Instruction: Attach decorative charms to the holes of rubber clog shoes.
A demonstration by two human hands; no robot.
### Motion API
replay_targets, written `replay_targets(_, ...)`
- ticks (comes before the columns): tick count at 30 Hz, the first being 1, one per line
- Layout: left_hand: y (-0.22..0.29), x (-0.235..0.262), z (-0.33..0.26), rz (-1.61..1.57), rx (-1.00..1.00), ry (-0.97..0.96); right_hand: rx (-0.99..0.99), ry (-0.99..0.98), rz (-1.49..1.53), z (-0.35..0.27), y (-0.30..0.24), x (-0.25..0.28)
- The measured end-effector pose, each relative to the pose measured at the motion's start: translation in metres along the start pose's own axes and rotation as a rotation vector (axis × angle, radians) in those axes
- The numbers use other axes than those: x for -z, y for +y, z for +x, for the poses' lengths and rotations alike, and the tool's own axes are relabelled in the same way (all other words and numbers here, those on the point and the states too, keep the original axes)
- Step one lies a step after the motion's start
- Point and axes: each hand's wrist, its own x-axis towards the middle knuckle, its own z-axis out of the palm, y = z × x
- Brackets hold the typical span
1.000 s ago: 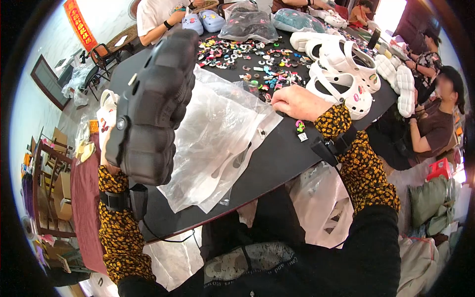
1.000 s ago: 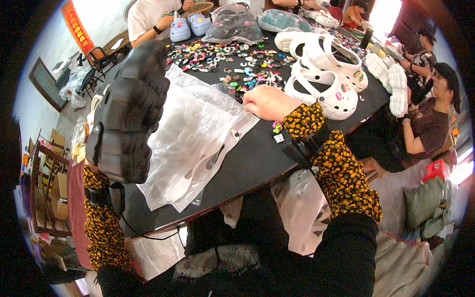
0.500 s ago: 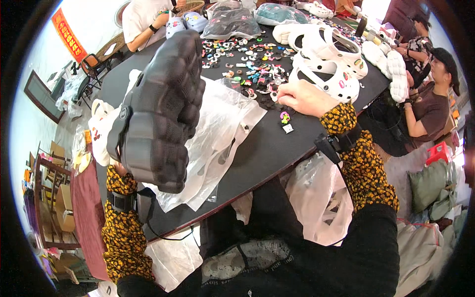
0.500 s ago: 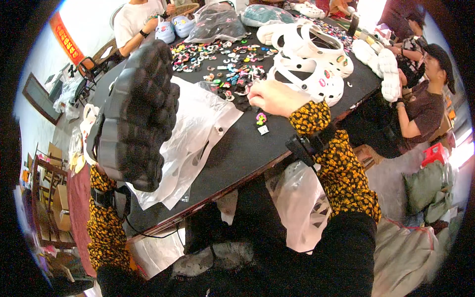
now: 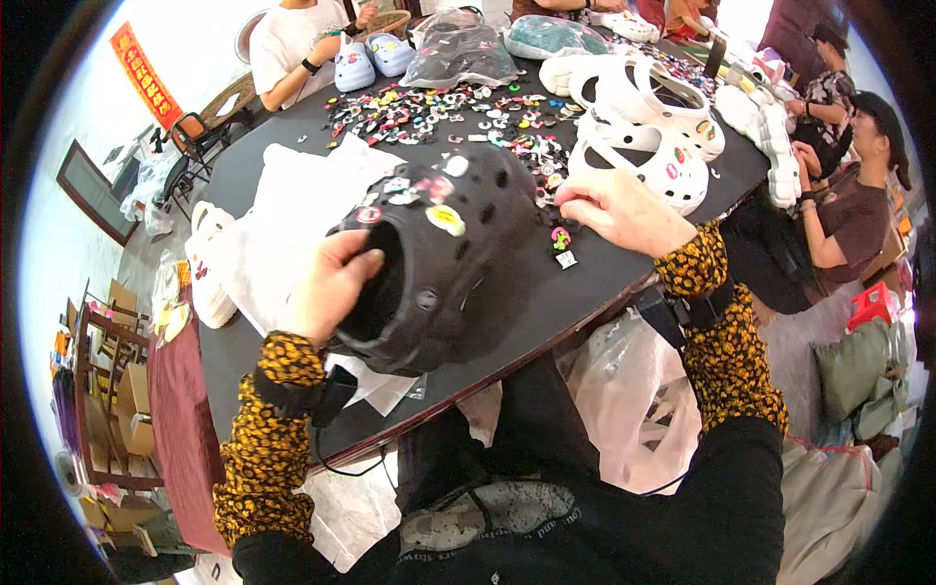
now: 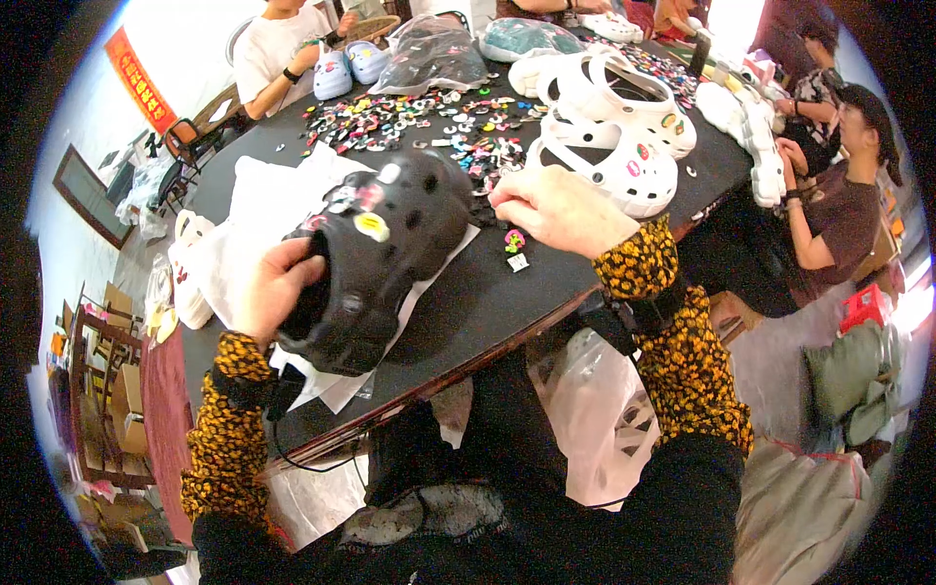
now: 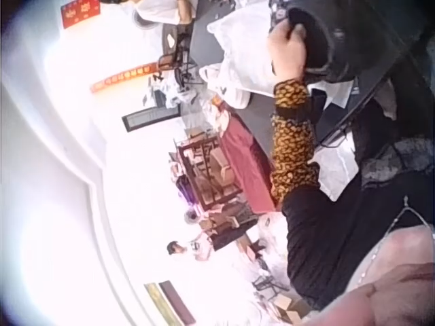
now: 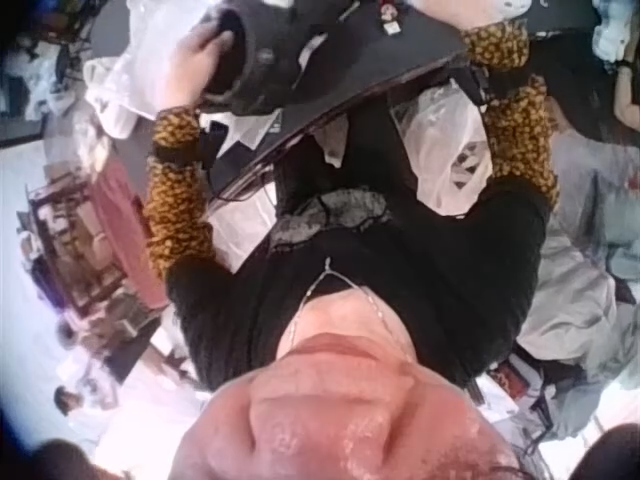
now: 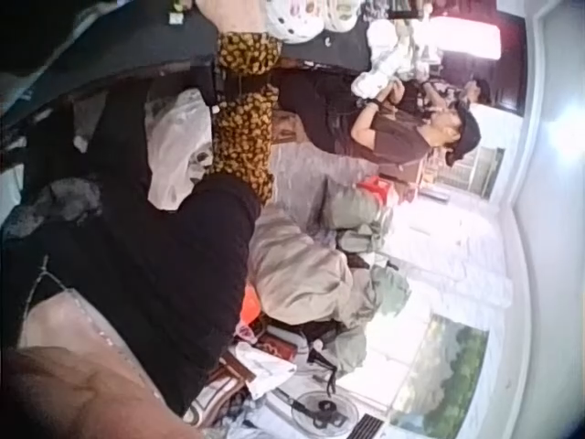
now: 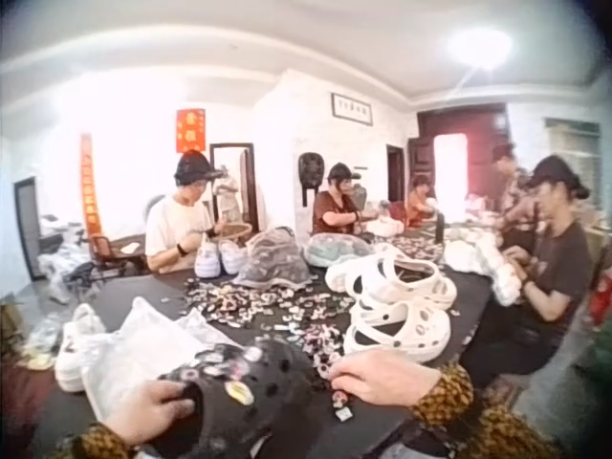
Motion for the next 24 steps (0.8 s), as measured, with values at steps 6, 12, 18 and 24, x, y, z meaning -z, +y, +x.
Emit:
replay_targets(6,-0.013,-0.032,0.002,0.284,-0.219,0.034,0.134,0.019,0.112,0.003,-0.033,0.002)
replay_targets(12,-0.007,-0.026,-0.007,0.442,-0.306,-0.002,0.24,-0.107,0.106,0.003,-0.056,-0.012)
replay_targets(18,0.008,0.005,-0.026,0.287,-0.318,0.158,0.431,-0.128,0.121,0.01,-0.089,-0.041)
replay_targets(24,-0.053,0.051,-0.022,0.255,-0.217,0.32,0.486,-0.156,0.089,0.021,-0.11,-0.058)
